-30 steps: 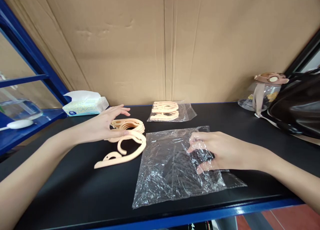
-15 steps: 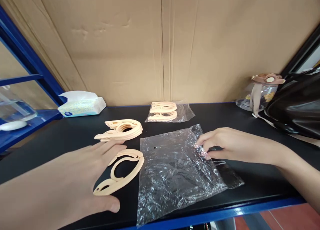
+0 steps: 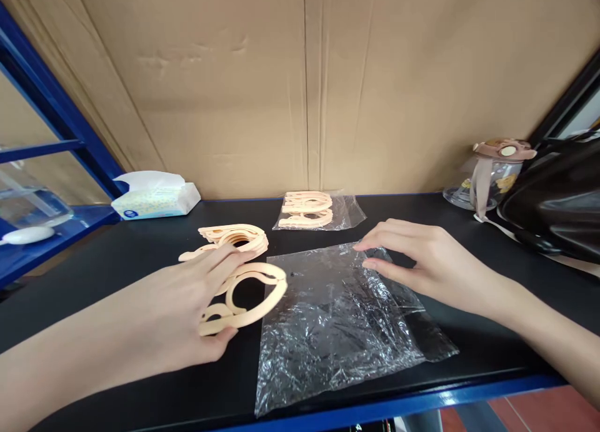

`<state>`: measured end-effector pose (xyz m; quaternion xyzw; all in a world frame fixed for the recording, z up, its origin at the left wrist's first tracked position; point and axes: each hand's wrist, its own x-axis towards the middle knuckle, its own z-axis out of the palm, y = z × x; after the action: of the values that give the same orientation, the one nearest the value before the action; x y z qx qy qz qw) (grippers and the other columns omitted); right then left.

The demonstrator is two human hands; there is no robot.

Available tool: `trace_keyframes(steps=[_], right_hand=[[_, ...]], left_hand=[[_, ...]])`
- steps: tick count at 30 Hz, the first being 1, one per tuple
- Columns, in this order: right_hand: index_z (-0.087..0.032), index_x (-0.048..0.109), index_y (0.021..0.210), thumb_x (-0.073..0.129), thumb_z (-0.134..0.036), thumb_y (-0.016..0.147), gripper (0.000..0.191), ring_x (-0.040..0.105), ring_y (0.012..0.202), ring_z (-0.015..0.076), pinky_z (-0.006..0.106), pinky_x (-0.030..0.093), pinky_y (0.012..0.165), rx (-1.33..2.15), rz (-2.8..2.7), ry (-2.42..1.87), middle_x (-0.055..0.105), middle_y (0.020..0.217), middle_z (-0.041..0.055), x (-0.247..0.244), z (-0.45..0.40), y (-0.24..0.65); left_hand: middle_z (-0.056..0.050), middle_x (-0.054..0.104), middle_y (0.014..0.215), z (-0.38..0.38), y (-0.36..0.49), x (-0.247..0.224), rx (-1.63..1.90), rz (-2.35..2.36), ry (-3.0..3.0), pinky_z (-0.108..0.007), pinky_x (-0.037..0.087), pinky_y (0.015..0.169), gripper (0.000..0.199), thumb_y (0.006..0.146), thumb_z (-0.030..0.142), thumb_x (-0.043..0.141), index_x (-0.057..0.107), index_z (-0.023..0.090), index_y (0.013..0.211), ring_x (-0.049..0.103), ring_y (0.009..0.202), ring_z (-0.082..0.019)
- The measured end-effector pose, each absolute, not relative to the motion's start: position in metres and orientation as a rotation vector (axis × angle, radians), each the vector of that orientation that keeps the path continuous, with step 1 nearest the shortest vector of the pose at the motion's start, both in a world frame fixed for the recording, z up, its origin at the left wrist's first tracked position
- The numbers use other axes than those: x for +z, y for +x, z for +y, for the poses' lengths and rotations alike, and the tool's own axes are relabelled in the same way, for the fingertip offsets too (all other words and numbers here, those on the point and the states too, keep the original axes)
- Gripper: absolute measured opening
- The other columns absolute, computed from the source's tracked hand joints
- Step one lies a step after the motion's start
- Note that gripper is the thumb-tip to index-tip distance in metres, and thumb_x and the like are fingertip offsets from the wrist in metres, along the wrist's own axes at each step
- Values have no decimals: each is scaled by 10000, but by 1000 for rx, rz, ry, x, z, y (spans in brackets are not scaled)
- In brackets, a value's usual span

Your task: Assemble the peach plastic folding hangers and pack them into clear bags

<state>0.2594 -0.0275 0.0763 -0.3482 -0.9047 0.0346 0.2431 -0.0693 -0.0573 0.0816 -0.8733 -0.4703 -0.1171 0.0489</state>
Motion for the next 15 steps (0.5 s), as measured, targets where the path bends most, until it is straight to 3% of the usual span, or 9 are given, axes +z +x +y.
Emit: trace_keyframes(steps=[4, 6, 10, 15], right_hand=[[-235, 567, 1198, 630, -421, 838, 410, 586, 1006, 205, 359, 483, 873, 409, -2358, -883, 635, 1116, 51, 72, -37, 247], [-258, 522, 1253, 655, -425, 818, 485, 605, 937, 180, 337, 511, 824, 735, -2257, -877, 645, 1102, 36, 69, -39, 243], [-217, 534, 1204, 600, -377, 864, 382, 626, 746, 134, 258, 535, 615, 1289, -1941, -894, 682, 899, 28, 63, -33, 240], [-161, 510, 1257, 653, -317, 818, 488, 624, 637, 118, 230, 519, 526, 1490, -1746, -964, 698, 802, 42, 62, -21, 244]], left_hand=[[-71, 540, 1336, -58, -38, 90, -299, -1238, -2694, -397, 543, 815, 794, 652, 363, 627, 372, 270, 1398, 589, 1107, -334], [-93, 539, 1318, -54, -20, 89, -357, -1130, -2704, -394, 517, 874, 827, 669, 312, 620, 304, 233, 1429, 584, 1101, -310], [-136, 468, 1379, -43, 5, 83, -484, -892, -2693, -436, 440, 984, 796, 751, 305, 588, 237, 169, 1453, 489, 1216, -317], [-119, 469, 1360, -31, 7, 72, -576, -994, -2754, -464, 436, 978, 817, 761, 434, 650, 248, 220, 1440, 499, 1192, -320]])
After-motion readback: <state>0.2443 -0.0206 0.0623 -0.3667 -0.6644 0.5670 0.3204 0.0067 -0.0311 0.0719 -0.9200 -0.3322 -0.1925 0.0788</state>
